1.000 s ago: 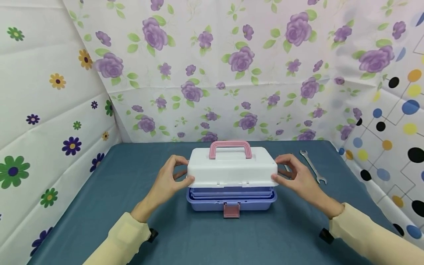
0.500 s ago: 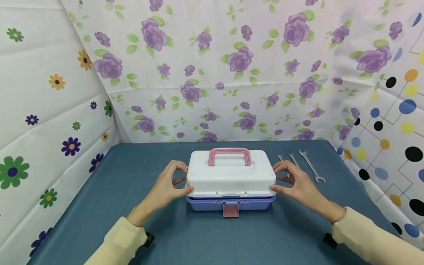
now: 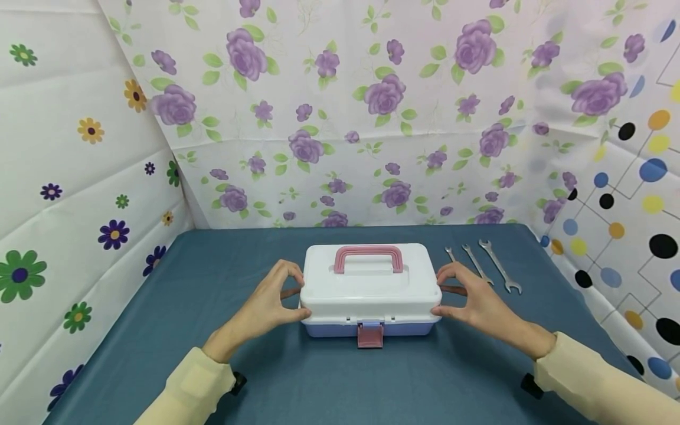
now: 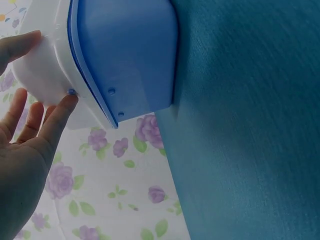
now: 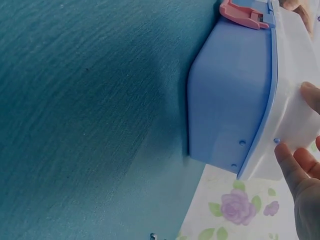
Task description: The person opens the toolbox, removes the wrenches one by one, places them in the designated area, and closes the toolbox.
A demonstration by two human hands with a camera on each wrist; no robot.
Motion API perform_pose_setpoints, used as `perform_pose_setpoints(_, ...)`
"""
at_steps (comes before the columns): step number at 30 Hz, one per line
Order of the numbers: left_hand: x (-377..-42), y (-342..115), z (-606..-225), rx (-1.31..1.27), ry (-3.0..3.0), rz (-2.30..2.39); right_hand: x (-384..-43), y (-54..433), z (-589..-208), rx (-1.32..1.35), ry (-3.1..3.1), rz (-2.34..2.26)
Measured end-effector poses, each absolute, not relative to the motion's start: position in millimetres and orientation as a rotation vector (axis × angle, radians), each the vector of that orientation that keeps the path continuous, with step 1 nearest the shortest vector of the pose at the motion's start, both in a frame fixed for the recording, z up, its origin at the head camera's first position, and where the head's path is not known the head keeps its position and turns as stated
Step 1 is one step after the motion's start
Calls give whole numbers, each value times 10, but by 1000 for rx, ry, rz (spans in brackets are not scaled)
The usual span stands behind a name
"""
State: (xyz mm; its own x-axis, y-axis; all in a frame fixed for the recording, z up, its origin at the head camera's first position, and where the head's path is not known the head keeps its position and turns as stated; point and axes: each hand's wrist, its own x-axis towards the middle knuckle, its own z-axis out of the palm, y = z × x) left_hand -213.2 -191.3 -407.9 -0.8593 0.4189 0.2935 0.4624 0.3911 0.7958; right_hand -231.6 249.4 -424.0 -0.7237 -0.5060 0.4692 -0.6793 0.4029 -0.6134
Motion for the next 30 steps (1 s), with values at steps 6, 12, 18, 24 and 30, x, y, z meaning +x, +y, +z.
perform_pose_setpoints(6,-2133,-1911,-4097,-839,-2593,-1493,-2306,2493,-4215,1062,-2462,1197)
perform_pose_setpoints(12,-2135,-1934,-4139,-854,-2613,-1513,-2302,2493,-4211,1095,-2458,1175)
perform_pose_setpoints(18,-2170,-2017,-4160,-885,-2606,-1650,-2307,2483,-4202,1116,-2467,1161)
perform_pose_setpoints(24,-2207,-2038,-4168,-807,-2565,-1812,-2311,2489,-4215,1101,-2480,1154)
perform_pose_setpoints(30,-2199,-1958,-4141,-600,-2582,-1803,-2308,2498,-4226,1102,-2468,1179)
